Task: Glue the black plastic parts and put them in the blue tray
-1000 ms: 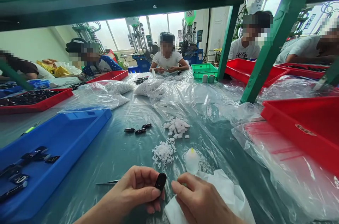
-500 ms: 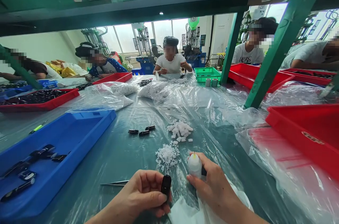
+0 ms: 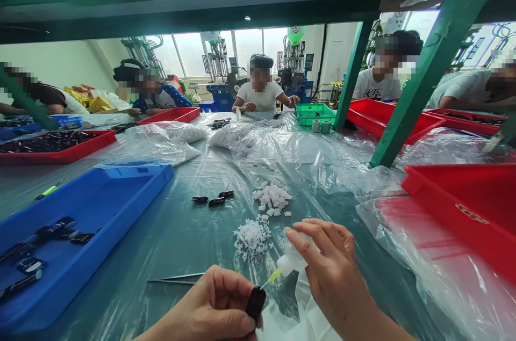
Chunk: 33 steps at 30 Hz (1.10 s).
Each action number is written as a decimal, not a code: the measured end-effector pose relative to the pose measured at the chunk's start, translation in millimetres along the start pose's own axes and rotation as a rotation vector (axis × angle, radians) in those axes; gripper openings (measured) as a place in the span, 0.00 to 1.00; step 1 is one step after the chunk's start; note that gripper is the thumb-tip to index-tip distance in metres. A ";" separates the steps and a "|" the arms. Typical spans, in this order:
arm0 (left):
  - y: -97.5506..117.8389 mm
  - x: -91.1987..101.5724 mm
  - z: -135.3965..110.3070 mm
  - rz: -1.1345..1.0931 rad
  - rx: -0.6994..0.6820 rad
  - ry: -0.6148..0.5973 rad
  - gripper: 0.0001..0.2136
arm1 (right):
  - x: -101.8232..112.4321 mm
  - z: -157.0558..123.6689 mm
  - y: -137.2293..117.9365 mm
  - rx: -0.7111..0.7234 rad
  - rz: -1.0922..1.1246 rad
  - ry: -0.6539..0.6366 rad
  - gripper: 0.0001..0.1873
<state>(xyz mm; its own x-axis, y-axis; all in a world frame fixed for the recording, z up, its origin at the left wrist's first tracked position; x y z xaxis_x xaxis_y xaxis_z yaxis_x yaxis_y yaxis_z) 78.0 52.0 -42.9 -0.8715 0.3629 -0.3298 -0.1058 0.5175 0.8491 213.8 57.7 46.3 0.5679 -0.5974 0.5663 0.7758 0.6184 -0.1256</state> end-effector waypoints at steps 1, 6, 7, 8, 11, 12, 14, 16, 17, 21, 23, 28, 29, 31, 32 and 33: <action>-0.1 -0.6 -0.4 0.005 0.005 -0.005 0.09 | 1.0 0.6 -0.4 -0.003 0.003 0.006 0.27; -0.1 -1.2 -0.4 0.051 0.008 -0.009 0.08 | 3.6 1.0 0.1 -0.009 0.011 0.017 0.25; -0.2 -1.0 -0.4 0.059 0.008 -0.010 0.08 | 3.4 0.9 -0.2 -0.003 0.009 0.012 0.24; -0.4 -0.9 -0.4 0.065 0.009 -0.013 0.08 | 3.6 0.8 -0.1 -0.003 0.009 0.012 0.24; -1.7 -0.2 -0.9 0.070 0.019 -0.016 0.09 | 5.3 1.0 1.3 -0.020 0.012 0.029 0.22; -1.7 -0.1 -1.1 0.071 0.019 -0.015 0.09 | 5.3 1.1 1.2 -0.021 0.012 0.031 0.22; -1.4 -0.1 -1.3 0.072 0.015 -0.013 0.09 | 5.6 1.3 0.3 -0.015 0.004 0.038 0.22; -1.0 -1.0 -1.3 0.067 0.013 -0.016 0.09 | 6.5 1.7 -0.4 -0.009 -0.008 0.046 0.22; -1.1 -1.3 -1.3 0.062 0.015 -0.015 0.09 | 7.2 1.9 -0.9 -0.006 -0.015 0.050 0.22; -1.7 -2.9 -1.1 0.057 0.038 -0.008 0.08 | 10.6 3.3 -5.1 0.030 -0.046 0.040 0.21; -2.1 -3.5 -1.3 0.060 0.052 -0.003 0.08 | 12.3 3.7 -8.9 0.062 -0.065 0.029 0.20; -4.5 -5.2 -2.3 0.064 0.084 -0.017 0.09 | 14.6 3.2 -15.8 0.100 -0.049 0.016 0.19; -5.1 -5.4 -2.4 0.067 0.087 -0.019 0.10 | 14.4 3.1 -16.5 0.101 -0.044 0.014 0.19; -5.9 -5.2 -2.2 0.066 0.088 -0.018 0.10 | 14.0 2.9 -17.5 0.101 -0.038 0.013 0.19; -6.3 -5.1 -2.1 0.065 0.090 -0.016 0.10 | 13.8 2.8 -17.7 0.099 -0.035 0.013 0.19; -6.8 -5.1 -2.0 0.063 0.093 -0.014 0.09 | 13.9 2.9 -17.6 0.096 -0.032 0.015 0.19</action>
<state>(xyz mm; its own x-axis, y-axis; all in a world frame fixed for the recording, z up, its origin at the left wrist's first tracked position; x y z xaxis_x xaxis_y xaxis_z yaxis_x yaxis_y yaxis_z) 82.1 45.1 -46.1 -0.8680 0.4076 -0.2835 -0.0059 0.5625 0.8268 207.3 39.9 58.7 0.5479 -0.6250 0.5560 0.7642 0.6443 -0.0288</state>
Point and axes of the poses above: each hand's wrist, its own z-axis towards the middle knuckle, its own x-axis out of the back of the hand, y = z × x, the point moved 9 cm from there along z, towards the middle knuckle, and after that the axes turned 5 degrees about y, right-handed, at the moved point
